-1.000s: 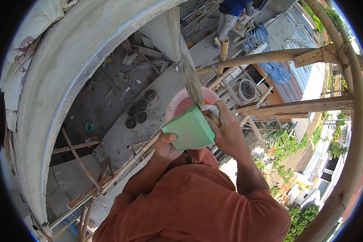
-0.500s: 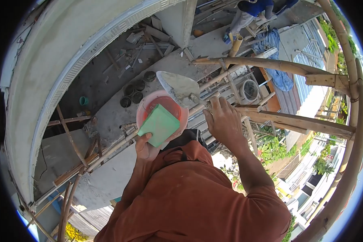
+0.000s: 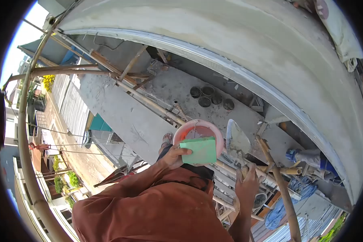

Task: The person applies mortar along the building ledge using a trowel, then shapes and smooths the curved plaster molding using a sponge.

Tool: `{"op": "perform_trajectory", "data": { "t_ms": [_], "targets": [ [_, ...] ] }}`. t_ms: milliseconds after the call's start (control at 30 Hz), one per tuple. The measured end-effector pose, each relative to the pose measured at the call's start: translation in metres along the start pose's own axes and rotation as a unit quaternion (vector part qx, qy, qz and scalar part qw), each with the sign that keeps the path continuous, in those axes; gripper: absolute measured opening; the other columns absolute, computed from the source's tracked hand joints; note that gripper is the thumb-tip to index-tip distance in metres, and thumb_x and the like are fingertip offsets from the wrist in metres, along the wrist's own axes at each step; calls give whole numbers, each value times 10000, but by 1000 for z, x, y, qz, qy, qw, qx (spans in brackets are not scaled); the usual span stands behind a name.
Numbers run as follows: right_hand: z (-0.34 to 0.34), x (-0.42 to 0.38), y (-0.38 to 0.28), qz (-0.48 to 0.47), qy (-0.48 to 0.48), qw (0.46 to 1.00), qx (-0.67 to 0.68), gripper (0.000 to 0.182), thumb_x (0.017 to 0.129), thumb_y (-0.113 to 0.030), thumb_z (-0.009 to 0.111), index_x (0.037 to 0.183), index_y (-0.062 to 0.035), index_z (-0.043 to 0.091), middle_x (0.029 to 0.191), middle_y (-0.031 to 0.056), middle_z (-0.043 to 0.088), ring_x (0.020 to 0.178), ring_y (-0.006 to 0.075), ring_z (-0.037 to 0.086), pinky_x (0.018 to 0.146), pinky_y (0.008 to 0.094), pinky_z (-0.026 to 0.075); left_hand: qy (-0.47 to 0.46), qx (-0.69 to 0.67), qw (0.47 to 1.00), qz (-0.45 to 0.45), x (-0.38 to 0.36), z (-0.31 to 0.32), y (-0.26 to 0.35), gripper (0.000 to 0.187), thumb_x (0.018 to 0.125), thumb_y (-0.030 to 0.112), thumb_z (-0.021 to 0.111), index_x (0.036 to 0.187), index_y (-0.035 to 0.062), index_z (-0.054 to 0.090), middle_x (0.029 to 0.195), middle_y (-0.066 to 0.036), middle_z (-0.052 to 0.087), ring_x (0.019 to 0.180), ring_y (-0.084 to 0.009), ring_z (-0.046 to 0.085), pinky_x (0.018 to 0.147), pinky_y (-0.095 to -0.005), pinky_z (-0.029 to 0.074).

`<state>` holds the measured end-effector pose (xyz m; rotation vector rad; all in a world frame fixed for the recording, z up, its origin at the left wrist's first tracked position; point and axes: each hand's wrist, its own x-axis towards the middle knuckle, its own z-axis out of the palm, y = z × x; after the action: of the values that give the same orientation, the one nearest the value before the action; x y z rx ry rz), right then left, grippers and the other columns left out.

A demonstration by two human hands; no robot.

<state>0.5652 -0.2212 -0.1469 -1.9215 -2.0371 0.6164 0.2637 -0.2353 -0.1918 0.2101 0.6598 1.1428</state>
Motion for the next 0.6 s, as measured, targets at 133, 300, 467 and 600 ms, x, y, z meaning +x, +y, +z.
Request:
{"op": "perform_trajectory", "data": {
  "t_ms": [133, 300, 467, 600],
  "targets": [
    [11, 42, -3, -51, -72, 996, -15, 583, 877, -193, 706, 1358, 27, 460, 1099, 309, 652, 1033, 515, 607, 886, 551, 461, 46, -35, 995, 84, -10, -13, 10, 514, 862, 76, 660, 1349, -36, 537, 1283, -130, 627, 1200, -233, 598, 1066, -383, 447],
    [19, 83, -19, -62, -191, 974, -102, 666, 894, -351, 671, 1434, -31, 447, 1268, 282, 593, 1186, 459, 553, 1000, 500, 433, 106, -84, 977, 167, -26, -45, 19, 535, 866, 44, 629, 1382, -8, 497, 1338, -136, 589, 1269, -272, 550, 1104, -432, 416],
    [14, 104, -64, -150, -227, 961, -44, 553, 951, -370, 616, 1353, 3, 545, 1253, 320, 593, 1171, 479, 552, 990, 503, 446, 154, -98, 938, 294, -49, -66, 39, 615, 849, 111, 669, 1414, 2, 453, 1346, -128, 579, 1254, -268, 567, 1096, -441, 438],
    [-29, 116, -148, -197, -260, 944, -55, 602, 953, -385, 615, 1351, 56, 517, 1251, 333, 585, 1178, 499, 535, 998, 510, 436, 194, -115, 907, 357, -76, -78, 71, 632, 843, 96, 668, 1426, -7, 445, 1364, -137, 574, 1274, -282, 556, 1121, -447, 420]
  ]
}}
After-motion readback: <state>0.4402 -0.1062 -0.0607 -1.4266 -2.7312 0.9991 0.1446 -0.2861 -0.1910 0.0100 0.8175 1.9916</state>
